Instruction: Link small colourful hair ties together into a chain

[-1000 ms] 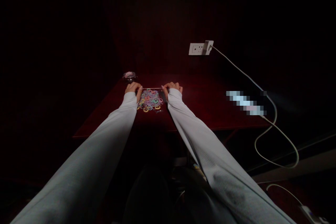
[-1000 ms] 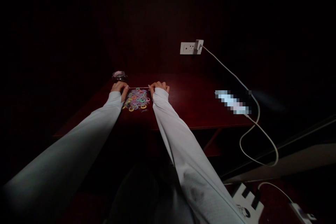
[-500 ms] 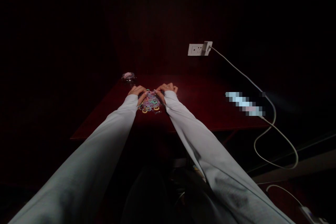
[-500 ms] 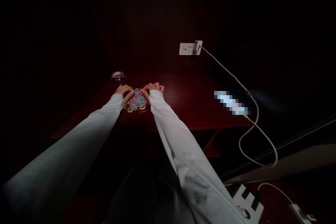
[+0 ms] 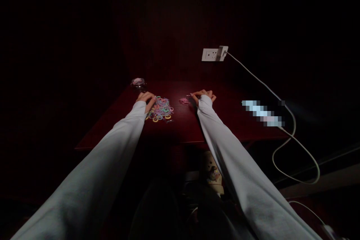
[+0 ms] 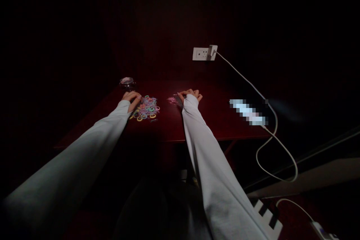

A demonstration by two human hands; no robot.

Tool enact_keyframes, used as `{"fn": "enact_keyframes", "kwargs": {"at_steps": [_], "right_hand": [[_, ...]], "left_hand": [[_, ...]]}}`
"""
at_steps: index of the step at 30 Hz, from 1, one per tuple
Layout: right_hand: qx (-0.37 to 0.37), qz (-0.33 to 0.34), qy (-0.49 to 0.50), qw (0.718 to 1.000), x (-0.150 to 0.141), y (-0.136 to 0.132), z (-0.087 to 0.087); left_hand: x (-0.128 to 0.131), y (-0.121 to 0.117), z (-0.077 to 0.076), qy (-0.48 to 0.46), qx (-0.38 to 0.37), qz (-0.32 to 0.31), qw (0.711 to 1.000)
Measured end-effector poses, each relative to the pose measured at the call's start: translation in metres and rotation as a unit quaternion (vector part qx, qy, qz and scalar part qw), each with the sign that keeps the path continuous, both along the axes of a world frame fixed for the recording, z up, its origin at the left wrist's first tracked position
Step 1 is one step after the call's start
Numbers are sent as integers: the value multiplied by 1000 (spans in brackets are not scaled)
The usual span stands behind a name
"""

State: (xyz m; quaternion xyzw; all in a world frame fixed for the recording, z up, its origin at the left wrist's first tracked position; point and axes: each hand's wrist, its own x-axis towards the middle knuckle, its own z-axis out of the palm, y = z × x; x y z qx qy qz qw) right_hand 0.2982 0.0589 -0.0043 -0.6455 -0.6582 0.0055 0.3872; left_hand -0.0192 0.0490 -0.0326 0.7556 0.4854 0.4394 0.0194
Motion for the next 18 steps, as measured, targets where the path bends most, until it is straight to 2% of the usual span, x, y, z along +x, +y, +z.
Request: {"fn": "enact_keyframes", "kwargs": {"at_steps": [3, 7, 12, 18], "right_hand": [[-16, 28, -34, 999, -7, -4, 3], [-25, 38, -58, 997, -11, -6, 5], [-20, 12, -48, 999, -9, -2, 3], [2, 35, -27, 999, -9, 2, -4]], "left_hand": [[-2, 5, -2, 10, -8, 1, 1000], [3, -1, 0, -1, 5, 17, 1000], [10, -9, 3, -21, 6, 41, 999], [6, -5, 2, -25, 0, 43, 999]]}}
